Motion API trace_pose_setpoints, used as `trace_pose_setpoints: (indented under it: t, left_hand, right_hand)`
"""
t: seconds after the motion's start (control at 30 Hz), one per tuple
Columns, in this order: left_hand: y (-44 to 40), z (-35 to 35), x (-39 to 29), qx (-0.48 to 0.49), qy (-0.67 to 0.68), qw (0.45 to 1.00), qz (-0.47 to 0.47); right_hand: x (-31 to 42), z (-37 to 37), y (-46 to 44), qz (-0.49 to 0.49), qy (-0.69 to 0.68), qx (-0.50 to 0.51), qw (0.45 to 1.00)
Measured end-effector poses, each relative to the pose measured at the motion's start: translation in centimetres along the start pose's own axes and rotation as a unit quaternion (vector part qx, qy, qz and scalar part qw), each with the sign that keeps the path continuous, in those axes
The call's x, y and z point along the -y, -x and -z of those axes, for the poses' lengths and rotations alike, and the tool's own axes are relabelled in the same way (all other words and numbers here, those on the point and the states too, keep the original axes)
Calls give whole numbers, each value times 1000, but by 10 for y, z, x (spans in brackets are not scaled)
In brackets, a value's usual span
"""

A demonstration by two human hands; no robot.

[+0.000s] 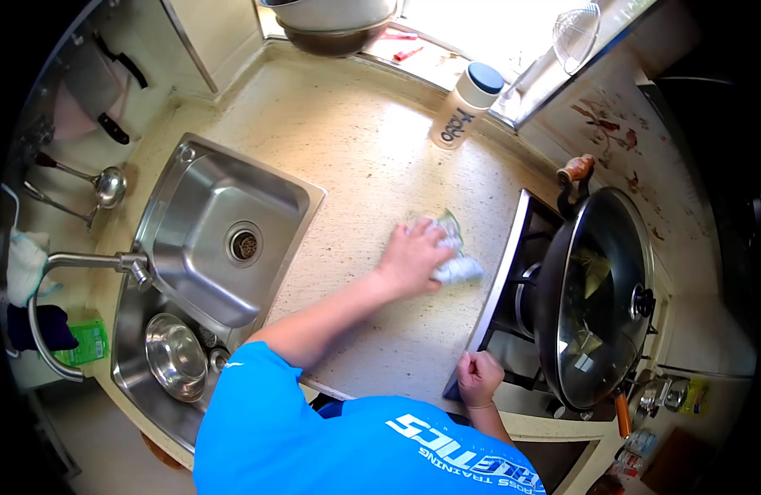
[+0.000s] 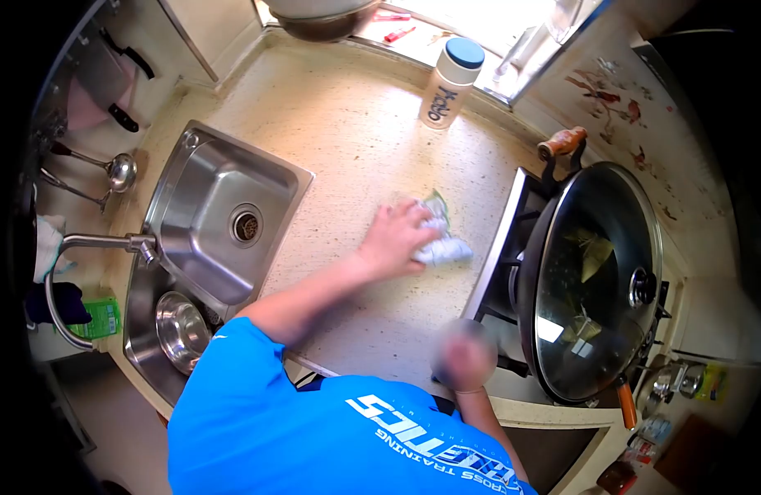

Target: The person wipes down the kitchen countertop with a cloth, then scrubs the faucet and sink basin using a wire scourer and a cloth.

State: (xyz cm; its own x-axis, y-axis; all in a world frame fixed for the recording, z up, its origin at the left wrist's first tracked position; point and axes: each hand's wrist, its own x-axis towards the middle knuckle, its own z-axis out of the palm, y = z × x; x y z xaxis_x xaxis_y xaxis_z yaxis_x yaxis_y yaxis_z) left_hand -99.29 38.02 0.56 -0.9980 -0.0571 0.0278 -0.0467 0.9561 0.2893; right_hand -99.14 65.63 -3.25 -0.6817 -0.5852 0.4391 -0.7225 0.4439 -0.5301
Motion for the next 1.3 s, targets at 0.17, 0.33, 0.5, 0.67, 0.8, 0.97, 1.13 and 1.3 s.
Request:
trace_pose_setpoints:
  t: [0.17,0.33,0.5,0.67,0.8,0.97,1.13,1.3]
  left_hand:
    - [-19,17,87,-37,7,982,183]
    - [-53,45,169,-64,12,929,364]
    - [-78,45,198,-113,-45,906,405]
    - [-51,30,157,-70,-56,928,362]
    - [7,14,79,-24,-42,968,247]
    - [78,-5,38,-99,-33,990,94]
    - [67,0,93,-143,-62,971,179]
    - [35,29,129,-90,-101,960,247]
  right_hand:
    - [-6,-1,6,-3,-3,17,1000]
    - [-16,-2,13,12,31,22,999]
    - [-40,-4,38,48,98,44,993]
    - [-51,-10,52,56,132,36,989]
    - [-72,-21,66,88,269,114,952]
    - [-79,-19,68,84,202,137,966]
    - [-97,-20,82,75,172,120,975]
    - [-73,-4,46,6,301,241,923]
